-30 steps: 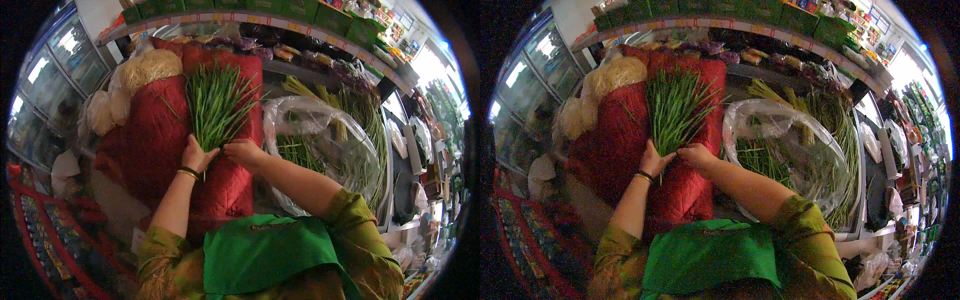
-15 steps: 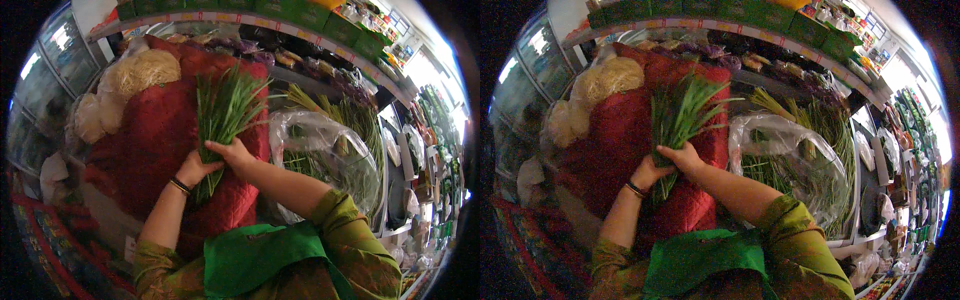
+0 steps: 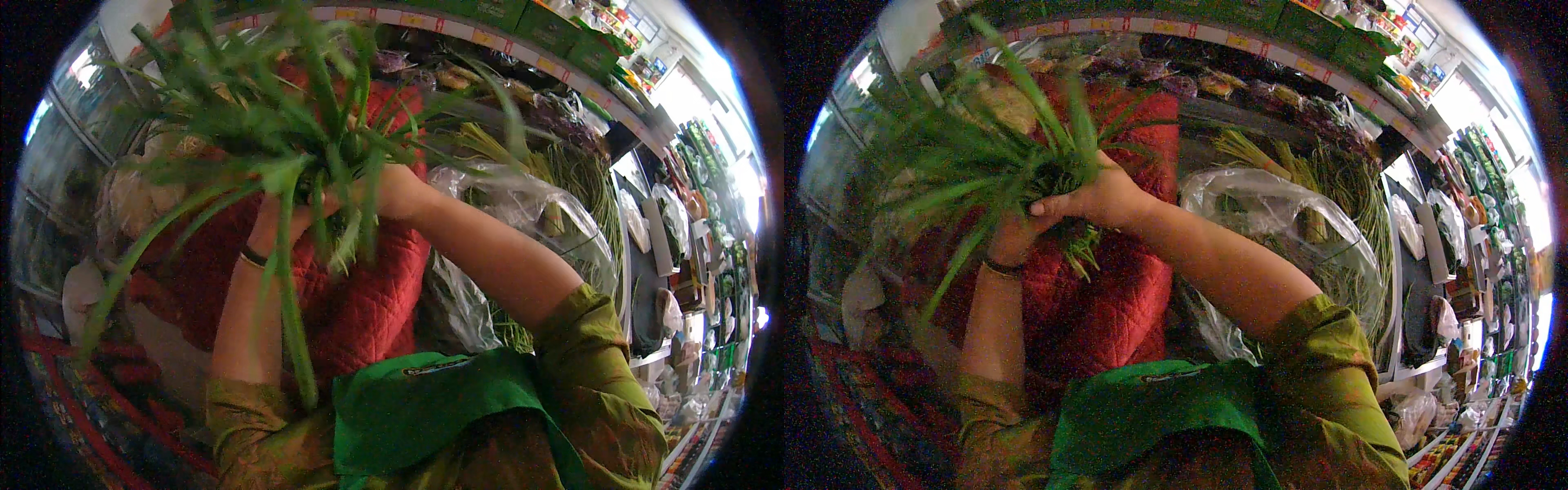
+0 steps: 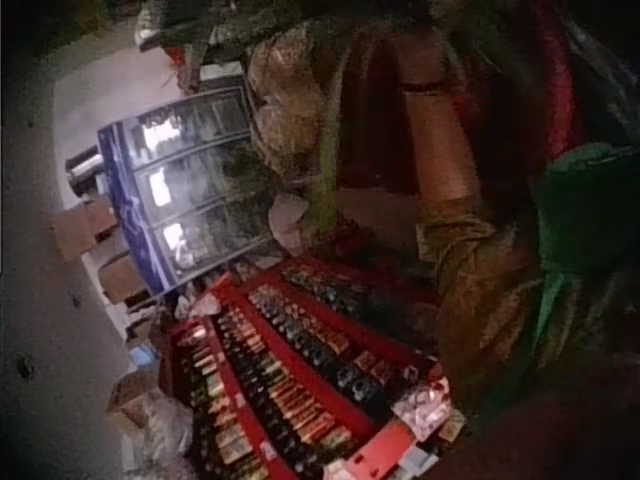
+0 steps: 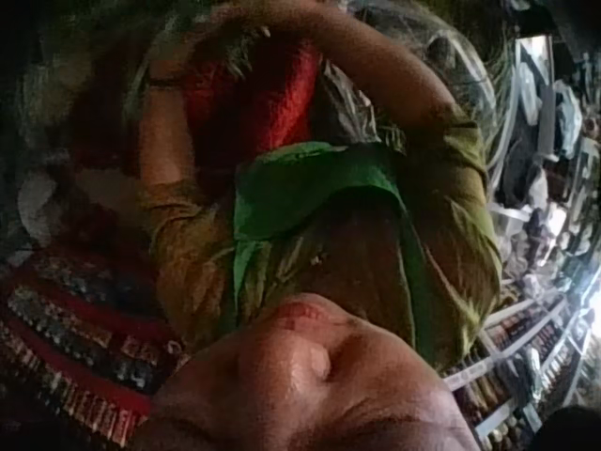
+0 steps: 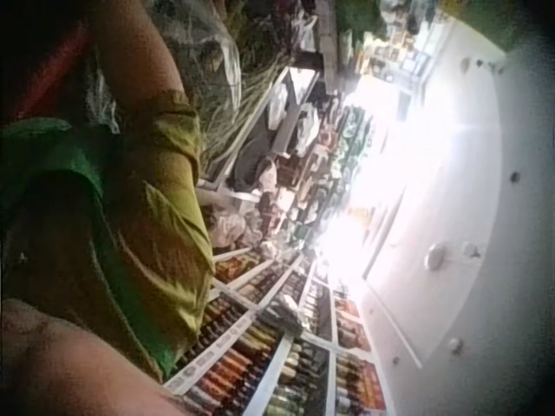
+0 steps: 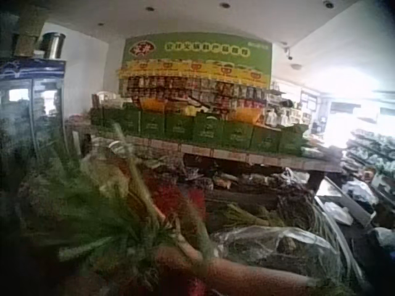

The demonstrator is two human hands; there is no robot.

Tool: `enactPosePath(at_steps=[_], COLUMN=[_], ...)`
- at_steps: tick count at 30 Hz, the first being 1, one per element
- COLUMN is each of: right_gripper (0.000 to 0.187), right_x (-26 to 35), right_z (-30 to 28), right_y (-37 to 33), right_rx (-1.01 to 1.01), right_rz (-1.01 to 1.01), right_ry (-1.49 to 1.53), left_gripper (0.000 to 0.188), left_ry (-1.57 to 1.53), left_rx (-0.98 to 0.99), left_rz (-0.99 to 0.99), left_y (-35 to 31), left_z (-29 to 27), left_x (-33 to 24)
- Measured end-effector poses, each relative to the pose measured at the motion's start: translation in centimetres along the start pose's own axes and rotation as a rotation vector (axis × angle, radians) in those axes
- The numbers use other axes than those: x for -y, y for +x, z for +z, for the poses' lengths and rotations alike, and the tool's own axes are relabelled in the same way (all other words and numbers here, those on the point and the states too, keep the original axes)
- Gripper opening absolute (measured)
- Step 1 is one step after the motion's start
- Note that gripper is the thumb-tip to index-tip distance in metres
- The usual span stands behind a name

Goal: The person repeatedly picks up long green vegetables from a plastic bag, inspects them, and places them into a red sack. The person handles the vegetables one by one or in small bunches throughout the clip.

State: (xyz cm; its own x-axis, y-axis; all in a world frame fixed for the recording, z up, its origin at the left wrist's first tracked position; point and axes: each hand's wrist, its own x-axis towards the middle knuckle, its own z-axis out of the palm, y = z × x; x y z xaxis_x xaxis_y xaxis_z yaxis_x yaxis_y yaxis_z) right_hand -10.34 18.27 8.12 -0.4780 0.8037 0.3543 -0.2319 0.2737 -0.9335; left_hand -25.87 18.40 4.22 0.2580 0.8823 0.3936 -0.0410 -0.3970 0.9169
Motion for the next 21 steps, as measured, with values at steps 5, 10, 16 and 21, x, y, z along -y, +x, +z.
enactPosePath(at_steps=[5, 10, 16, 21], right_gripper=[0.033, 0.032, 0.050, 0.038], right_x=[0.0, 2.7, -1.1, 0.4], right_z=[0.6, -0.3, -5.9, -11.1], right_y=[0.9, 2.3, -1.3, -16.6], right_rx=[-0.089, -0.224, -0.326, -0.469], right_rz=[-0.107, -0.038, 0.335, 0.519], right_ry=[-0.312, -0.351, -0.516, -0.049], left_gripper=[0.035, 0.035, 0.064, 0.064], left_ry=[0.332, 0.257, 0.611, 0.120], left_rx=[-0.114, -0.051, -0.103, -0.370], left_rz=[0.223, -0.002, -0.307, -0.290], left_y=[0.5, 2.1, 3.5, -2.7], left_z=[0.7, 1.2, -0.5, 0.6], left_x=[-2.1, -7.0, 2.3, 4.0])
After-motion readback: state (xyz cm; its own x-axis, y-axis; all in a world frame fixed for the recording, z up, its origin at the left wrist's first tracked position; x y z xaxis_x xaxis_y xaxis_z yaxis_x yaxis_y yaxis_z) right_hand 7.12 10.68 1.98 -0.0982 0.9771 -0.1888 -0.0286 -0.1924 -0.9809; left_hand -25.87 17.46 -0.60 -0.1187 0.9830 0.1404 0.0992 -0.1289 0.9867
